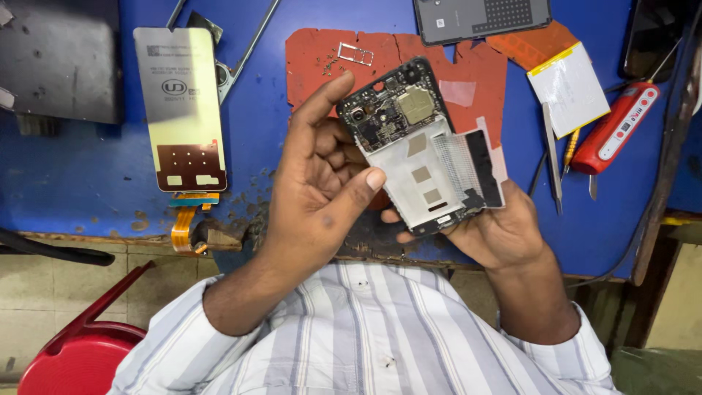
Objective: The person disassembles a smartphone by removing the screen assembly and detaching internal connectors. They then clean the exposed motherboard and internal components using a toothbrush. The person handles the phone, screen, and tools throughout the process.
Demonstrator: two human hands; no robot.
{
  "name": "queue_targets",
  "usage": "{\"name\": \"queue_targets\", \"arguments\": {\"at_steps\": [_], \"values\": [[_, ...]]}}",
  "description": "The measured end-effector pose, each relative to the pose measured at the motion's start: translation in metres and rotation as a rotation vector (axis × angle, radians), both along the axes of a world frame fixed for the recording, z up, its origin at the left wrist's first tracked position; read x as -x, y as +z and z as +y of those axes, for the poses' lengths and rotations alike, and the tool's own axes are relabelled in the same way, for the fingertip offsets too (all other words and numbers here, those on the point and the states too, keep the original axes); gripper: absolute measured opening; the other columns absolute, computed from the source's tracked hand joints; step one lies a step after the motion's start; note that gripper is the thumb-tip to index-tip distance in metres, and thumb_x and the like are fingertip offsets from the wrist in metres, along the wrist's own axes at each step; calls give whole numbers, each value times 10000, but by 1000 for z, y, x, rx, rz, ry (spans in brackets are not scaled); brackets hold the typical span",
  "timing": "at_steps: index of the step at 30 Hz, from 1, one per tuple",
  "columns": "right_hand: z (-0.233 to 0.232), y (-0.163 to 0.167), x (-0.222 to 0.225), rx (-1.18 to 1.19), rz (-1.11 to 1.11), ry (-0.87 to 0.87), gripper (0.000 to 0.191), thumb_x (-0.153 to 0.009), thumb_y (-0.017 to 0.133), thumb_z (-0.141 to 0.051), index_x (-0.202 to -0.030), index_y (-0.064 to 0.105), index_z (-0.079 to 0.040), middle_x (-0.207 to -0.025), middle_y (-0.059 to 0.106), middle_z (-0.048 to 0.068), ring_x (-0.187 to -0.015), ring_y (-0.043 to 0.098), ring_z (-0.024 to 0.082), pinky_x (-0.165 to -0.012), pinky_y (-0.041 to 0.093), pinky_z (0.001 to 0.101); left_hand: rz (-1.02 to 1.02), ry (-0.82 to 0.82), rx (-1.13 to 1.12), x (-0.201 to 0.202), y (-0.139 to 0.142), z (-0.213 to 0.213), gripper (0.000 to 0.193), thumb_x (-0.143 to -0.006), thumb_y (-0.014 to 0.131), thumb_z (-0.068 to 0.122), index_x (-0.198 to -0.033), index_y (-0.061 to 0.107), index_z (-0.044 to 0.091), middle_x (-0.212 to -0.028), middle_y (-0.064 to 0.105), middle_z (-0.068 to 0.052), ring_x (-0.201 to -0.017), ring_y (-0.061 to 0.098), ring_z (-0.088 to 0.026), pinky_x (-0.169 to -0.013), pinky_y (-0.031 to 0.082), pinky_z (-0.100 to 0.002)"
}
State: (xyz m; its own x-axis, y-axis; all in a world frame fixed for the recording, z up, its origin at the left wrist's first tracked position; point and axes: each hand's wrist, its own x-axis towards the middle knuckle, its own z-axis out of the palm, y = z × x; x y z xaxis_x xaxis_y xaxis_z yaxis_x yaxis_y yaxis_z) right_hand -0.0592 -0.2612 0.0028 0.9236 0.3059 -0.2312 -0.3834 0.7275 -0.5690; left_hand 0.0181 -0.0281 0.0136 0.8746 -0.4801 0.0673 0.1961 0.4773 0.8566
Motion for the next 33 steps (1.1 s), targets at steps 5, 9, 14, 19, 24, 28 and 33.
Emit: {"name": "queue_targets", "arguments": {"at_steps": [5,9,14,19,24,28,33], "values": [[0,-4,5,246,-2,-100,531,-1127,553,-311,-1466,489,92,-1309,637,226,-1176,666,322,-1025,557,443,22,14,-12,0,-4,-3,709,-1062,583,-102,-1648,223,73,-1287,637,-147,-1216,657,-161,-1079,590,-314],[0,-6,9,578,-10,-155,384,-1091,615,-179,-1343,564,106,-1211,694,139,-1083,675,173,-961,546,333,-15,22,-30,1,-5,-4,671,-1071,584,-113,-1616,232,60,-1282,637,-154,-1196,664,-162,-1061,595,-313],[4,-6,8,414,-2,-180,401,-1106,607,-211,-1369,573,90,-1219,700,146,-1095,684,192,-970,550,335,-42,116,-52,5,1,-7,654,-1042,605,-58,-1553,226,95,-1333,557,-150,-1188,656,-169,-1013,607,-310],[24,-6,2,357,-63,-334,420,-1097,604,-243,-1393,560,52,-1274,685,117,-1157,680,181,-1033,550,335,-451,338,-538,15,14,-8,448,-971,769,190,-1292,487,55,-1507,286,-204,-1383,445,-303,-1121,452,-431],[51,0,5,743,-92,-417,408,-1135,577,-231,-1429,539,49,-1272,662,89,-1135,635,125,-1011,520,289,-709,370,-794,20,20,-14,520,-799,866,403,-1050,642,7,-1465,246,-242,-1390,306,-417,-1096,386,-532],[61,3,5,790,-197,-388,412,-1140,552,-224,-1454,515,40,-1295,659,73,-1171,620,108,-1050,506,278,-573,352,-729,21,18,-19,248,-974,792,240,-987,650,36,-1487,306,-194,-1360,401,-325,-1074,481,-407],[63,1,2,612,-160,-399,399,-1137,552,-200,-1450,511,45,-1309,653,84,-1188,626,122,-1059,508,294,-387,329,-601,23,10,-18,123,-999,710,85,-924,646,10,-1398,393,-167,-1282,548,-277,-1040,535,-374]]}}
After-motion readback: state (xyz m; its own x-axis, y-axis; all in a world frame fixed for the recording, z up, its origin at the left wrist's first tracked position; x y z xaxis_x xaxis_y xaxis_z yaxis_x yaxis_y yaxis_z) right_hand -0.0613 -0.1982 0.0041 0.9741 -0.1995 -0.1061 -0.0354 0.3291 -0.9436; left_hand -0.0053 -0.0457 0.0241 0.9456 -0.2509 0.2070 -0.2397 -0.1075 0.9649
